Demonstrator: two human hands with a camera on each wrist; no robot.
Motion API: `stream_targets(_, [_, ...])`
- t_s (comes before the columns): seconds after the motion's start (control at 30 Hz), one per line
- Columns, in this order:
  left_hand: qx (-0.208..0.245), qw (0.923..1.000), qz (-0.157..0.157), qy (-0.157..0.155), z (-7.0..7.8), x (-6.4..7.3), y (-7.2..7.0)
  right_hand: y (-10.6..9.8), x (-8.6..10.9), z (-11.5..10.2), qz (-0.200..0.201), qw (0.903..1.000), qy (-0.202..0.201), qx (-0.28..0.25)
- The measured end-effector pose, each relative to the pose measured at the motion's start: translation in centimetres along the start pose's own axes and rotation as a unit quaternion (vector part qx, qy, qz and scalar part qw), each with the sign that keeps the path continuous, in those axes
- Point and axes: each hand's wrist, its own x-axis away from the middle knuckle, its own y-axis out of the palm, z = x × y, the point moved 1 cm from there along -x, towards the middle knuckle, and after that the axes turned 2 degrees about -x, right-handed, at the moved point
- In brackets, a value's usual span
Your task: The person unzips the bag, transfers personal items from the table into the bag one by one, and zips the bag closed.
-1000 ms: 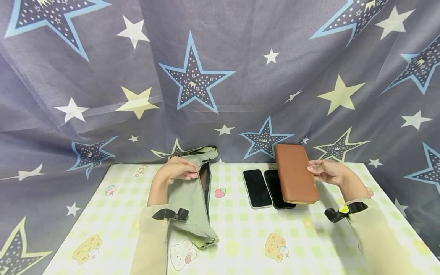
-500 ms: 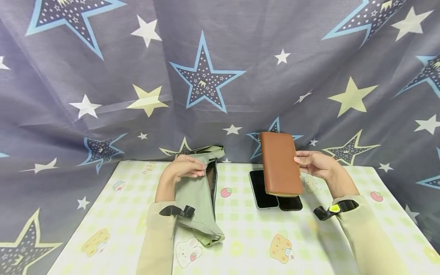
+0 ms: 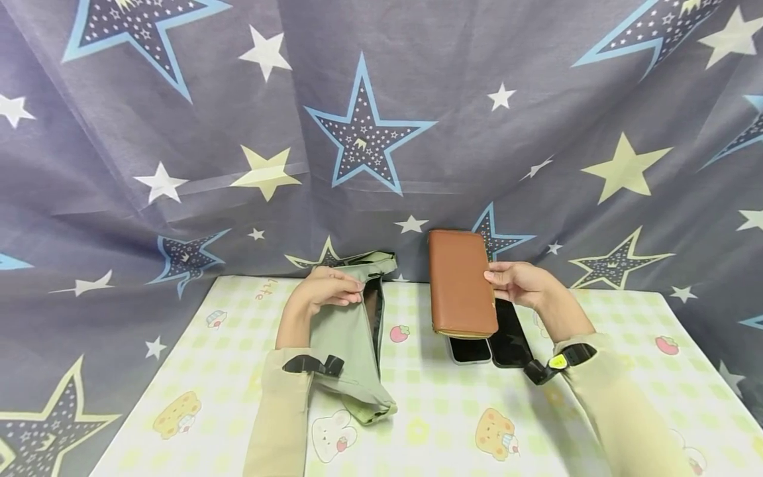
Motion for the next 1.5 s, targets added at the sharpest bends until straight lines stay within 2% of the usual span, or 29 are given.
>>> stream_targets(0.23, [-0.001, 1.0000, -0.001, 0.000, 0.3, 0.1, -0.1, 1.3, -1.5, 0.8, 0.050, 0.9975, 0.033, 0.037])
stream_targets(0.5, [-0.001, 1.0000, -0.002, -0.004, 0.4, 0.3, -0.2, 2.0, -2.9, 2.2, 0.027, 0.9948, 0.048, 0.085])
stream_targets(0.77, [-0.005, 0.9999, -0.009, 0.000, 0.3, 0.3, -0.2, 2.8, -4.1, 3.5, 0.039, 0.9887, 0.063, 0.131])
stream_targets(1.23, [-0.013, 0.9998, -0.010, -0.005, 0.1, 0.3, -0.4, 4.3, -5.5, 5.8, 0.047, 0.9849, 0.081, 0.146])
stream_targets(1.5, [-0.015, 0.9997, -0.016, -0.006, 0.3, 0.3, -0.4, 4.7, -6.0, 6.5, 0.033, 0.9849, 0.084, 0.147])
